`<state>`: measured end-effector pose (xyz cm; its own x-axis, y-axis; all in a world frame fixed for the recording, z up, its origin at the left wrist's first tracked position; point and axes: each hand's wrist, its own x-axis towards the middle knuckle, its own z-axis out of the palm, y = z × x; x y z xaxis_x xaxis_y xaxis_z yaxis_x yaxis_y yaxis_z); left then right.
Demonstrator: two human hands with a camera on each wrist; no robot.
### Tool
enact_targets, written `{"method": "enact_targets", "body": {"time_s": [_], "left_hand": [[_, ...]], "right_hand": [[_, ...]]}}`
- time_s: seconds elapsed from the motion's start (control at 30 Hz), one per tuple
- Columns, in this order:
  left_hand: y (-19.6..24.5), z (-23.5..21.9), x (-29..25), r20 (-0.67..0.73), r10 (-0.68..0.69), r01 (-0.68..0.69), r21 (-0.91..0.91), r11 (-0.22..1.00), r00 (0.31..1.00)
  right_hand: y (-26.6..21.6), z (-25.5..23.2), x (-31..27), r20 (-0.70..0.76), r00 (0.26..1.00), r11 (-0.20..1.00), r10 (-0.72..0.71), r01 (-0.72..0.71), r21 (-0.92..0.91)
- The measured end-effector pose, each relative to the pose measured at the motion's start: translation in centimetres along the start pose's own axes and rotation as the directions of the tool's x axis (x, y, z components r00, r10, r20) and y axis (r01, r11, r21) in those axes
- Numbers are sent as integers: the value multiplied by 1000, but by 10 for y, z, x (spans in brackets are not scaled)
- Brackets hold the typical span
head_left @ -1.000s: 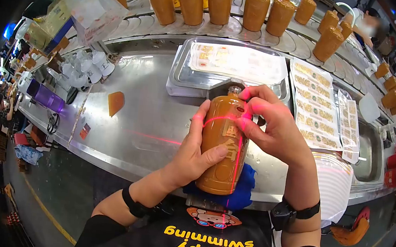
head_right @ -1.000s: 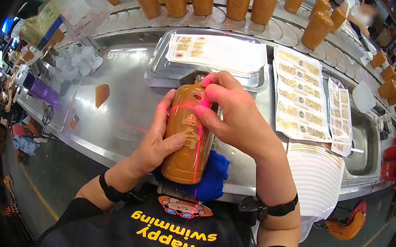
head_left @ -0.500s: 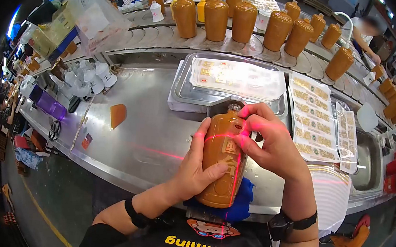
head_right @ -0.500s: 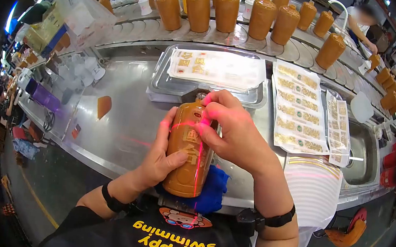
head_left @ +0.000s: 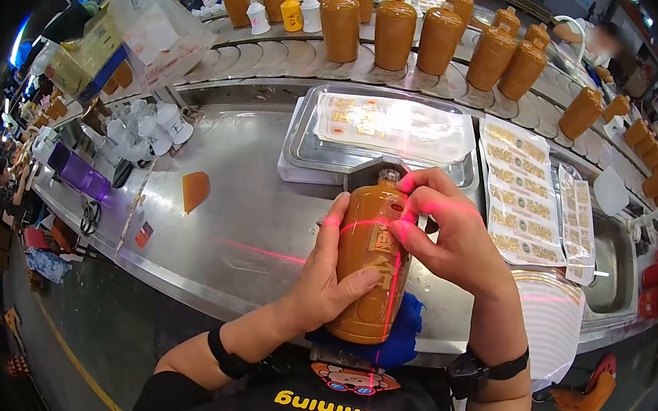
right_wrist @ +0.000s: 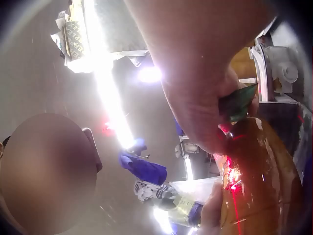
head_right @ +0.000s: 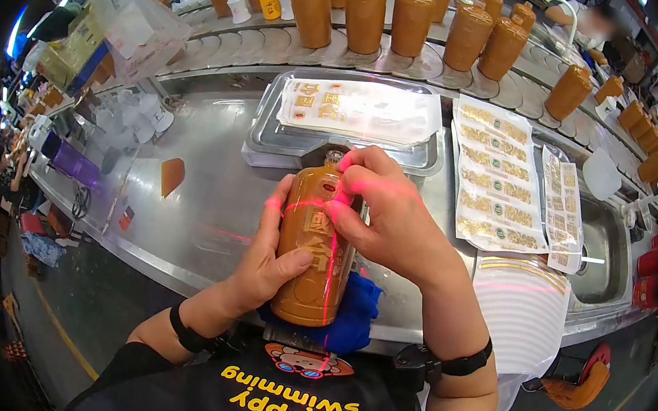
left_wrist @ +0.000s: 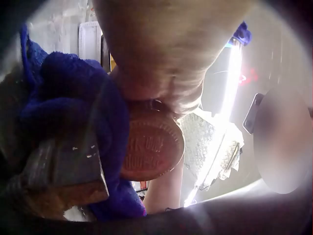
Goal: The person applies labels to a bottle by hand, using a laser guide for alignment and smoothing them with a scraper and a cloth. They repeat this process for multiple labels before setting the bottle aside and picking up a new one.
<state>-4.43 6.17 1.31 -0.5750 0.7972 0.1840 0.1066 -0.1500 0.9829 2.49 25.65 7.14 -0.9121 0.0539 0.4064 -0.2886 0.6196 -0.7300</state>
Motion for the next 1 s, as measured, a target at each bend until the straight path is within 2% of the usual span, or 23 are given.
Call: {"method": "enact_targets", "body": {"time_s": [0.17, 0.27, 0.37, 0.47, 0.5, 0.53, 0.57, 0.87, 1.0], "left_hand": [[2, 2, 2, 1, 0, 0, -28, 1000, 1000], [-2, -1, 0, 3, 6, -6, 43, 999, 1000], [3, 1, 2, -29, 18, -17, 36, 999, 999], [8, -3, 12, -83, -55, 33, -242, 970, 995], [10, -4, 17, -79, -73, 53, -232, 971, 994], [13, -6, 24, -75, -91, 72, -222, 972, 993], [14, -6, 28, -71, -108, 91, -210, 973, 992], [7, -4, 35, -63, -100, 87, -184, 979, 993], [9, -6, 37, -79, -96, 86, -117, 989, 992]], "right_hand": [[0, -1, -1, 8, 999, 999, 40, -40, 16], [-3, -2, -3, -10, 997, 997, 78, -78, -7], [1, -1, -9, -119, 980, 988, 156, -156, 11], [10, 8, -21, -226, 940, 964, 256, -230, 135], [12, 12, -26, -250, 924, 950, 291, -247, 192], [12, 17, -31, -169, 895, 875, 412, -337, 349], [12, 21, -33, -148, 892, 864, 428, -355, 357], [21, 36, -42, -106, 889, 828, 445, -363, 428], [18, 35, -41, -92, 879, 801, 468, -378, 465]]}}
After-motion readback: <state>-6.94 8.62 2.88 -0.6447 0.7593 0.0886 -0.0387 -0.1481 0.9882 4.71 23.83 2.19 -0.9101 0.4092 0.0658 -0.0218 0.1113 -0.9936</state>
